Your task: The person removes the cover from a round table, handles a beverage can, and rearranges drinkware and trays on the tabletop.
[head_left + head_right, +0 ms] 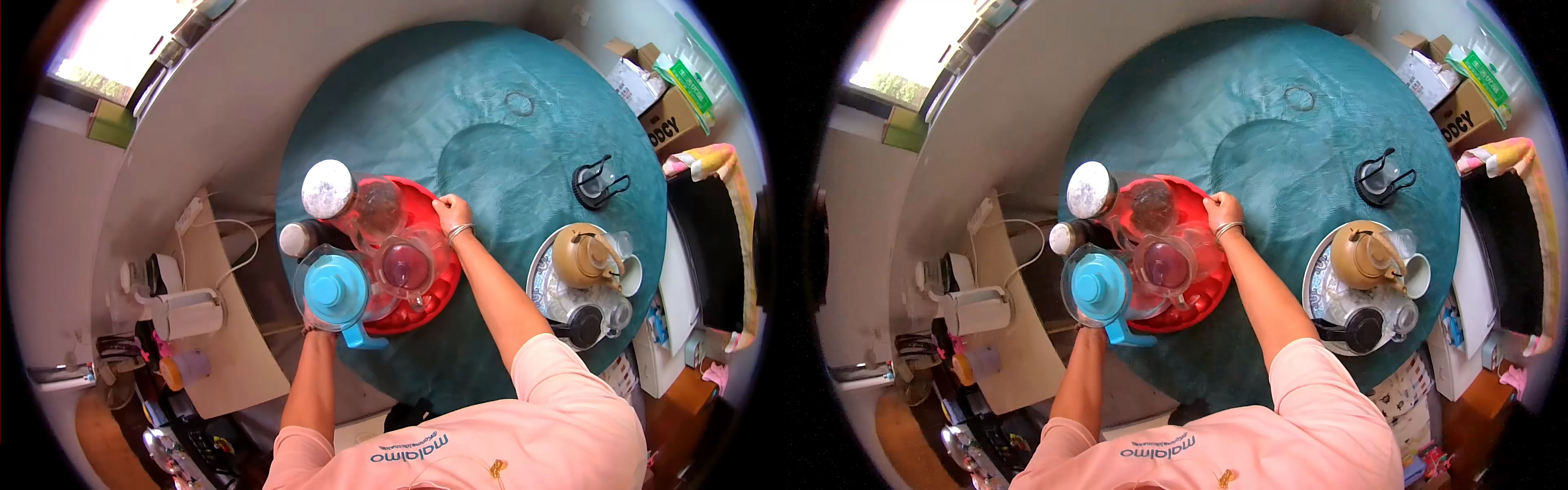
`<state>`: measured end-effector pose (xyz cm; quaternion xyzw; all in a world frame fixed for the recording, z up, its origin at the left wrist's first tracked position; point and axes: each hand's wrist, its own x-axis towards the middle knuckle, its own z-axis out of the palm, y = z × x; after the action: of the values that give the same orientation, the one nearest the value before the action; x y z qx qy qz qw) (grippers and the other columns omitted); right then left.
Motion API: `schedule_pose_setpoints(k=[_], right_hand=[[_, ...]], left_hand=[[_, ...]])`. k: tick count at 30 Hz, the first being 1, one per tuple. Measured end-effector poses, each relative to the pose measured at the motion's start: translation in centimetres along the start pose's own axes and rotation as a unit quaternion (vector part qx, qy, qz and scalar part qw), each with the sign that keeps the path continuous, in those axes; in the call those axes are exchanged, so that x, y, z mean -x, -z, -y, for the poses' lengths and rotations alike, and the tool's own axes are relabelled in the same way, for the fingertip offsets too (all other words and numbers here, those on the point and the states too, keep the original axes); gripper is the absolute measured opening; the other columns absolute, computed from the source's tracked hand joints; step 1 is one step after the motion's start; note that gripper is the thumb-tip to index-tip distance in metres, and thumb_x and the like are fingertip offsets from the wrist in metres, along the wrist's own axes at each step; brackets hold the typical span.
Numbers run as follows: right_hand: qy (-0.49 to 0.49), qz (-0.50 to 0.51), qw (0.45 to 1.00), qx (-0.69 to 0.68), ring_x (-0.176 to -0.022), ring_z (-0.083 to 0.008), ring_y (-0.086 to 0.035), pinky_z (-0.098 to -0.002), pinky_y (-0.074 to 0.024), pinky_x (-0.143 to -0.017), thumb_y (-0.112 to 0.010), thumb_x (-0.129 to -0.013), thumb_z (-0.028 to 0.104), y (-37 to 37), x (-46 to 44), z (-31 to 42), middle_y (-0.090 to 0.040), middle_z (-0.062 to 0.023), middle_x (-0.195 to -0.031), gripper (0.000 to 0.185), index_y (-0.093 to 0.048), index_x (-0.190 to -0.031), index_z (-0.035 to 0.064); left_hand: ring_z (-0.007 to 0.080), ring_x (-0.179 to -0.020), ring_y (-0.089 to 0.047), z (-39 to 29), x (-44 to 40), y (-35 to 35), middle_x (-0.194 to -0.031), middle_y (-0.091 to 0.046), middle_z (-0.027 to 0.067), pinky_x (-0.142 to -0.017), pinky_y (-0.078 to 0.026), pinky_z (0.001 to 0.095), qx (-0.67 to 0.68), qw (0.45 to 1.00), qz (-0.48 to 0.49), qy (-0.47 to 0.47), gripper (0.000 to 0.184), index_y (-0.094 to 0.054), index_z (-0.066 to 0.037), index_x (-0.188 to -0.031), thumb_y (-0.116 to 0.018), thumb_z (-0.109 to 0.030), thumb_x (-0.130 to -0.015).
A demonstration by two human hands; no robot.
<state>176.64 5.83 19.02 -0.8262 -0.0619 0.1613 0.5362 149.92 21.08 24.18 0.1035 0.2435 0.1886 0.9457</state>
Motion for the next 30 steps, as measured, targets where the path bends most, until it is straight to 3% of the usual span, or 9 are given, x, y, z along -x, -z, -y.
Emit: schedule_pose_setpoints(k=[5,6,13,15,18,19,21,26,30], right_hand=[[-0.023,-0.024,0.999,0.017,-0.063,-0.0222,-0.057,-0.0306,-0.0433,-0.06,-0.058,-0.066,0.022,3.6,-1.8,-0.8,-0.059,-0.0111,-0.068,0.018,-0.059,-0.07,0.004],[-0.026,-0.033,0.999,0.032,-0.063,-0.0209,-0.057,-0.0304,-0.0435,-0.059,-0.059,-0.066,0.022,4.6,-2.3,-0.8,-0.059,-0.0109,-0.068,0.018,-0.059,-0.07,0.0042],[-0.001,-0.089,0.996,0.02,-0.06,-0.0175,-0.056,-0.0291,-0.0437,-0.058,-0.06,-0.064,0.025,11.9,-8.2,-3.9,-0.06,-0.0091,-0.066,0.02,-0.061,-0.068,0.0058],[0.0,-0.1,0.995,0.016,-0.059,-0.0168,-0.056,-0.0287,-0.0436,-0.058,-0.06,-0.064,0.025,13.9,-10.4,-4.8,-0.06,-0.0083,-0.065,0.019,-0.061,-0.068,0.0059],[0.002,-0.109,0.994,0.023,-0.057,-0.0139,-0.054,-0.0271,-0.0429,-0.056,-0.061,-0.064,0.024,17.3,-12.4,-4.5,-0.06,-0.0067,-0.064,0.019,-0.061,-0.067,0.0056],[0.004,-0.113,0.993,0.027,-0.056,-0.0127,-0.054,-0.0266,-0.0427,-0.056,-0.061,-0.065,0.024,18.0,-13.0,-4.4,-0.059,-0.0061,-0.064,0.019,-0.061,-0.067,0.0051],[0.002,-0.117,0.992,0.052,-0.056,-0.0111,-0.053,-0.0261,-0.0425,-0.055,-0.061,-0.065,0.023,19.4,-14.7,-5.1,-0.059,-0.0051,-0.063,0.019,-0.06,-0.067,0.0043],[-0.017,-0.102,0.995,0.008,-0.055,-0.0104,-0.053,-0.0258,-0.0427,-0.054,-0.062,-0.065,0.023,21.3,-17.5,-7.5,-0.059,-0.0042,-0.062,0.019,-0.061,-0.068,0.0043],[-0.044,-0.091,0.995,-0.024,-0.055,-0.0099,-0.053,-0.0254,-0.0429,-0.053,-0.062,-0.066,0.024,21.8,-18.7,-9.2,-0.059,-0.0035,-0.063,0.019,-0.061,-0.068,0.0049]], left_hand=[[0.0236,-0.11,-0.035,2.3,-2.4,-1.3,-0.119,-0.038,0.0073,-0.094,-0.025,0.0383,0.02,0.985,0.135,0.106,0.045,-0.035,-0.008,-0.117,-0.022,-0.036,-0.084],[0.0228,-0.114,-0.03,3.9,-1.9,-6.0,-0.124,-0.033,0.0061,-0.097,-0.02,0.0385,-0.102,0.983,-0.148,0.021,0.044,-0.031,-0.009,-0.119,-0.02,-0.033,-0.085],[0.0214,-0.117,-0.025,7.7,-9.7,-2.5,-0.127,-0.027,0.0049,-0.098,-0.019,0.0326,-0.018,0.995,0.048,0.09,0.043,-0.026,-0.009,-0.122,-0.019,-0.029,-0.086],[0.0216,-0.119,-0.019,9.1,-11.0,-3.4,-0.129,-0.023,0.0034,-0.098,-0.011,0.04,-0.04,0.992,0.05,0.105,0.045,-0.025,-0.011,-0.123,-0.019,-0.035,-0.085],[0.0264,-0.12,-0.016,11.2,-11.8,-8.7,-0.129,-0.025,0.0031,-0.09,0.001,0.057,-0.256,0.934,-0.201,0.144,0.05,-0.029,-0.016,-0.122,-0.022,-0.046,-0.082],[0.0264,-0.12,-0.016,12.0,-12.1,-10.1,-0.129,-0.025,0.0031,-0.09,0.001,0.057,-0.255,0.935,-0.198,0.144,0.05,-0.029,-0.016,-0.122,-0.022,-0.046,-0.082],[0.0225,-0.114,-0.03,13.1,-13.0,-11.4,-0.123,-0.036,0.0011,-0.09,-0.024,0.045,-0.266,0.938,-0.177,0.138,0.041,-0.037,-0.017,-0.116,-0.022,-0.037,-0.084],[0.0215,-0.113,-0.03,15.1,-15.6,-11.9,-0.122,-0.036,0.0005,-0.089,-0.022,0.0459,-0.186,0.97,-0.065,0.14,0.042,-0.038,-0.018,-0.115,-0.025,-0.041,-0.083],[0.0241,-0.114,-0.029,15.7,-15.2,-14.3,-0.124,-0.033,0.0043,-0.092,-0.023,0.0437,-0.209,0.959,-0.133,0.141,0.044,-0.033,-0.01,-0.118,-0.027,-0.037,-0.084]])
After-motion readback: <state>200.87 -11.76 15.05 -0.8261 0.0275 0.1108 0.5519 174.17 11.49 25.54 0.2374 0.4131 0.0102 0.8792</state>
